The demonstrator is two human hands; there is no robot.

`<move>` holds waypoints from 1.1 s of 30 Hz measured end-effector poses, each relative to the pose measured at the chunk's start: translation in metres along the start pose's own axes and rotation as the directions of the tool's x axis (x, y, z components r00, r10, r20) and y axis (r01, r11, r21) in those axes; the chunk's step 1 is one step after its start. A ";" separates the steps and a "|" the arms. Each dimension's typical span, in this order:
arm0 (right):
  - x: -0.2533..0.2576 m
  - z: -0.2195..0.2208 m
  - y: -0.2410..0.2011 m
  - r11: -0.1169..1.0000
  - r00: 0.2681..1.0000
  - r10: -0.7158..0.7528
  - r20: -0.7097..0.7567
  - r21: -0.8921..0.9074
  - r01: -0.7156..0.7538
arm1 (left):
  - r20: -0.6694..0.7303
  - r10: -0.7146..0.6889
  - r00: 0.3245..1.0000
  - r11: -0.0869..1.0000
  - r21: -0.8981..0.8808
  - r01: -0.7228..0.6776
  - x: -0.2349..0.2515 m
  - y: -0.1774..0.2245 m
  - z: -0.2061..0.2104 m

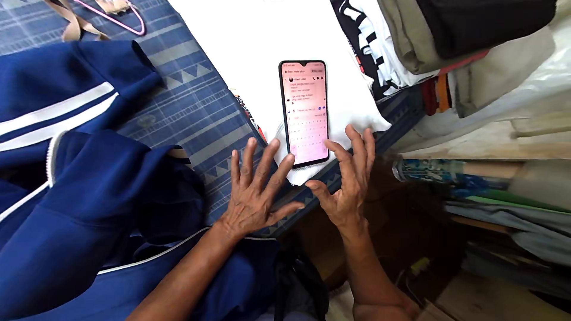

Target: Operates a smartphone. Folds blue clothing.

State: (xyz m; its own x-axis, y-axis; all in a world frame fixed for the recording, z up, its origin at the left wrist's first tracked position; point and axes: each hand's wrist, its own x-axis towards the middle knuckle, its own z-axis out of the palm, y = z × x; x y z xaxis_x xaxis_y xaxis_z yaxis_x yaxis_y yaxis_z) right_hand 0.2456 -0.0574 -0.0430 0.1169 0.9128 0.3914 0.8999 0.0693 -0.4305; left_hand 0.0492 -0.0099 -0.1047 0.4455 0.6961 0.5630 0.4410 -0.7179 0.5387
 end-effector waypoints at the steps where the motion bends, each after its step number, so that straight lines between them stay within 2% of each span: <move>1: 0.000 0.000 0.000 1.000 1.000 0.002 0.010 -0.001 -0.002 | -0.003 -0.010 1.000 0.999 -0.046 0.009 0.000 0.002 0.000; 4: 0.002 -0.001 -0.001 0.999 1.000 0.018 0.002 0.038 -0.018 | -0.004 -0.184 0.983 0.953 -0.245 0.178 0.011 0.010 -0.007; 7: 0.003 0.001 -0.002 0.992 0.999 0.032 -0.020 0.124 -0.029 | 0.024 -0.282 0.959 0.924 -0.261 0.278 0.029 0.013 -0.010; 10: 0.003 0.006 -0.005 0.971 0.998 0.069 -0.014 0.230 -0.064 | 0.025 -0.278 0.960 0.931 -0.238 0.276 0.033 0.011 -0.006; 14: -0.001 0.011 -0.010 0.945 0.996 0.087 -0.022 0.318 -0.076 | -0.006 -0.271 0.963 0.919 -0.301 0.257 0.025 0.008 0.001; 22: -0.006 0.011 -0.016 0.957 0.996 0.073 -0.047 0.285 -0.057 | -0.076 -0.265 0.961 0.877 -0.434 0.207 0.018 0.004 0.003; 33: -0.007 0.011 -0.012 0.963 0.997 0.072 -0.028 0.262 -0.062 | -0.094 -0.249 0.964 0.884 -0.428 0.186 0.018 -0.002 0.005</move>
State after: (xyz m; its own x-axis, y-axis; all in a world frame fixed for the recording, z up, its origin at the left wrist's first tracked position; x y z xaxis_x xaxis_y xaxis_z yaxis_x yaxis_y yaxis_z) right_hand 0.2292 -0.0602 -0.0490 0.1933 0.9037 0.3820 0.7495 0.1152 -0.6519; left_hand 0.0605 0.0046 -0.0986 0.2464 0.8488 0.4678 0.1392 -0.5087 0.8496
